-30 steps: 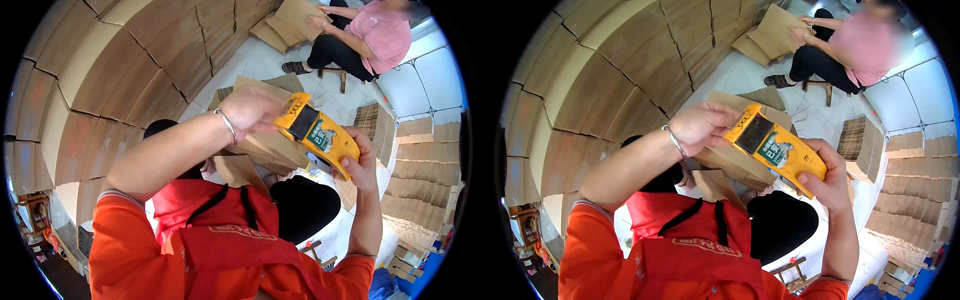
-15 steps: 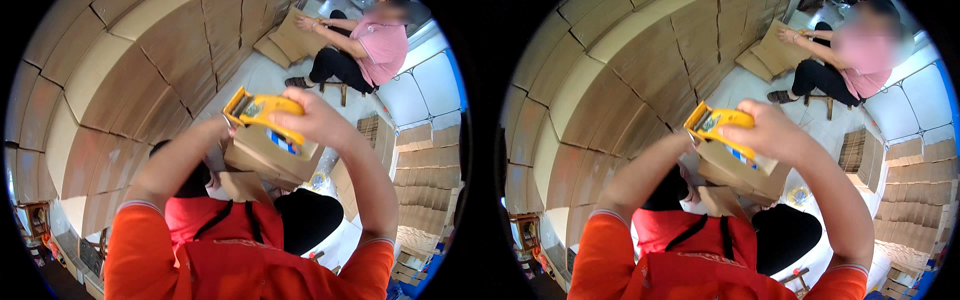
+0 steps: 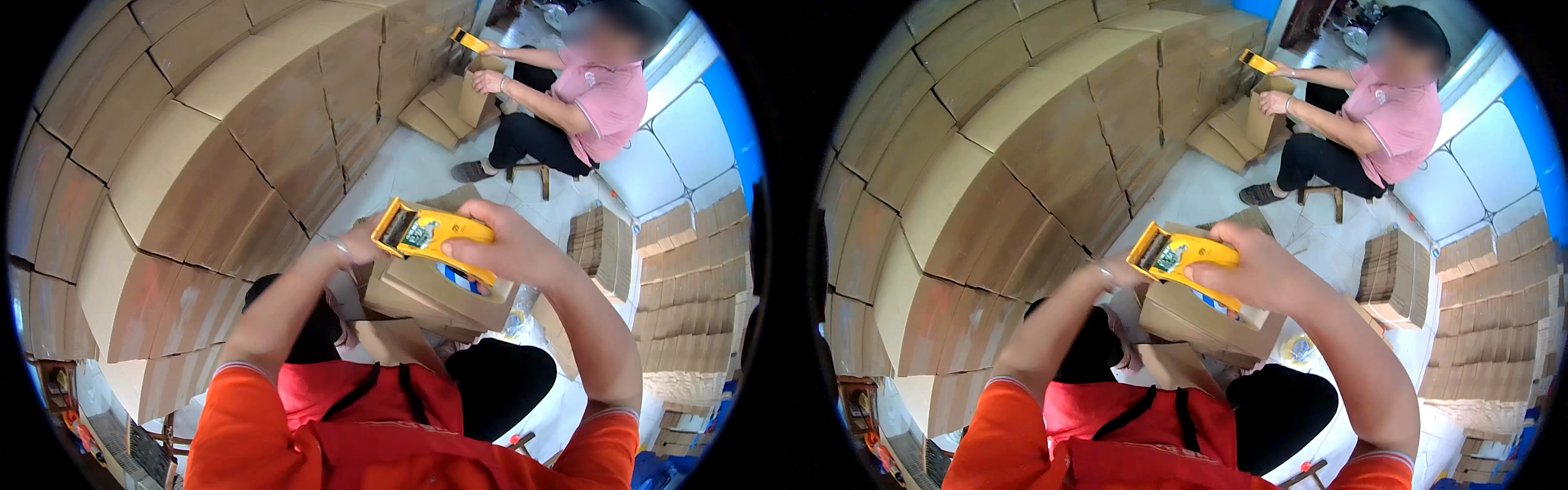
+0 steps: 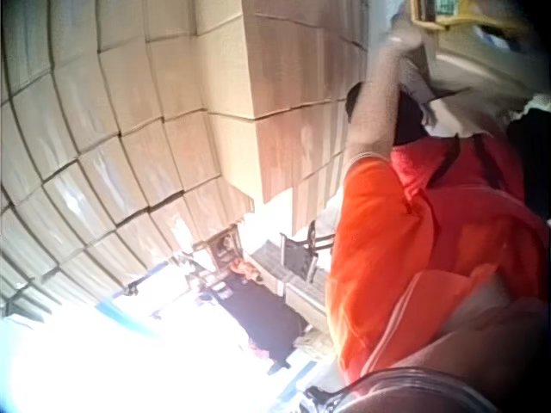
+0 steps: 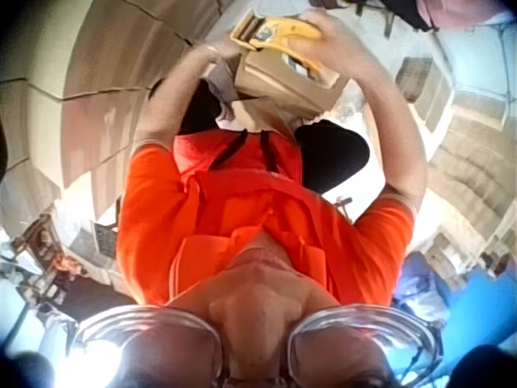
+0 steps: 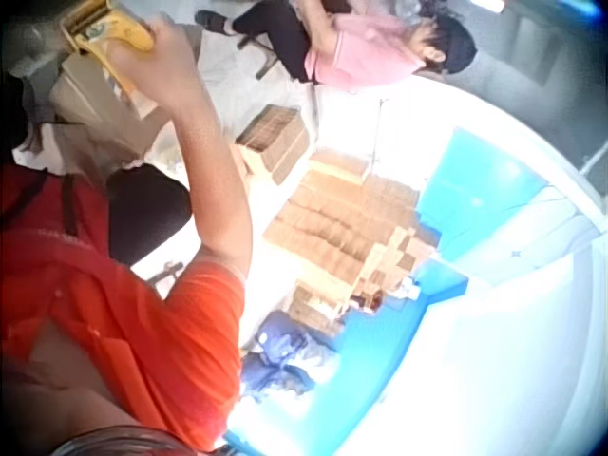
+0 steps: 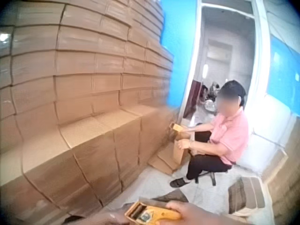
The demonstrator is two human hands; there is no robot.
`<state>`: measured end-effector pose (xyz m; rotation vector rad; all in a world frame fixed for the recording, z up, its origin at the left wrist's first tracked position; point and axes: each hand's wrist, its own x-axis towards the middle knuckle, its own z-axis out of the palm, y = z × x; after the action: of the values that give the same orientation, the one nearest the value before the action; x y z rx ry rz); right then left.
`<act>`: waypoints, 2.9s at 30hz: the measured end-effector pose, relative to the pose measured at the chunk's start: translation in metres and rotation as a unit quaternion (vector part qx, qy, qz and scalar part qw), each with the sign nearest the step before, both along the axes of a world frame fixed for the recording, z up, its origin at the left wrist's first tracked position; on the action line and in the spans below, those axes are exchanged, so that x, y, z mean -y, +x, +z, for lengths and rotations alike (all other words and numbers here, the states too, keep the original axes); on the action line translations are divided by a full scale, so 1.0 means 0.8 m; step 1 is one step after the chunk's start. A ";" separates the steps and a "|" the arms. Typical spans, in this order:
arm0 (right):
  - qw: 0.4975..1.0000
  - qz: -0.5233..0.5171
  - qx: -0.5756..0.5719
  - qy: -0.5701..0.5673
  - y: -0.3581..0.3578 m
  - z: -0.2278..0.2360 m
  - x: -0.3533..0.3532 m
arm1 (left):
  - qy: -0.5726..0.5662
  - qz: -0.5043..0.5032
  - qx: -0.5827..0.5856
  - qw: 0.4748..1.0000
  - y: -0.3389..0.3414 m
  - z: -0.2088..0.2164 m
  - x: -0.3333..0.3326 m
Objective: The person sits on the floor and repeatedly folds flat cardboard sheets into small boxes. Using a handheld tape dispenser, they seal the box flaps and place the finished boxes into a stack. Another person works nearby doing the same task.
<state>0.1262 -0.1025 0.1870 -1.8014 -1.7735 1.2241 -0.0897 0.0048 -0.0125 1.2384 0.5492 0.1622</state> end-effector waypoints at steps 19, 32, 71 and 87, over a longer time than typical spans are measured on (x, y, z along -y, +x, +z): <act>0.996 -0.050 -0.060 -0.041 0.154 0.013 0.130 | 0.183 -0.049 0.029 0.981 0.012 0.068 0.006; 0.978 -0.163 -0.042 -0.126 0.212 -0.097 0.198 | 0.467 -0.169 -0.184 0.848 0.037 0.158 0.009; 0.940 -0.251 0.090 0.214 0.160 -0.095 0.341 | 0.831 0.236 -0.119 0.490 -0.117 0.288 0.254; 0.958 -0.195 -0.011 0.211 0.011 -0.026 0.288 | 0.617 0.495 -0.585 0.178 -0.529 0.153 0.382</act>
<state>0.1351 -0.3332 0.1662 -1.7524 -1.4331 0.6511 -0.5125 -0.3006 0.1096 2.1616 3.1866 0.9497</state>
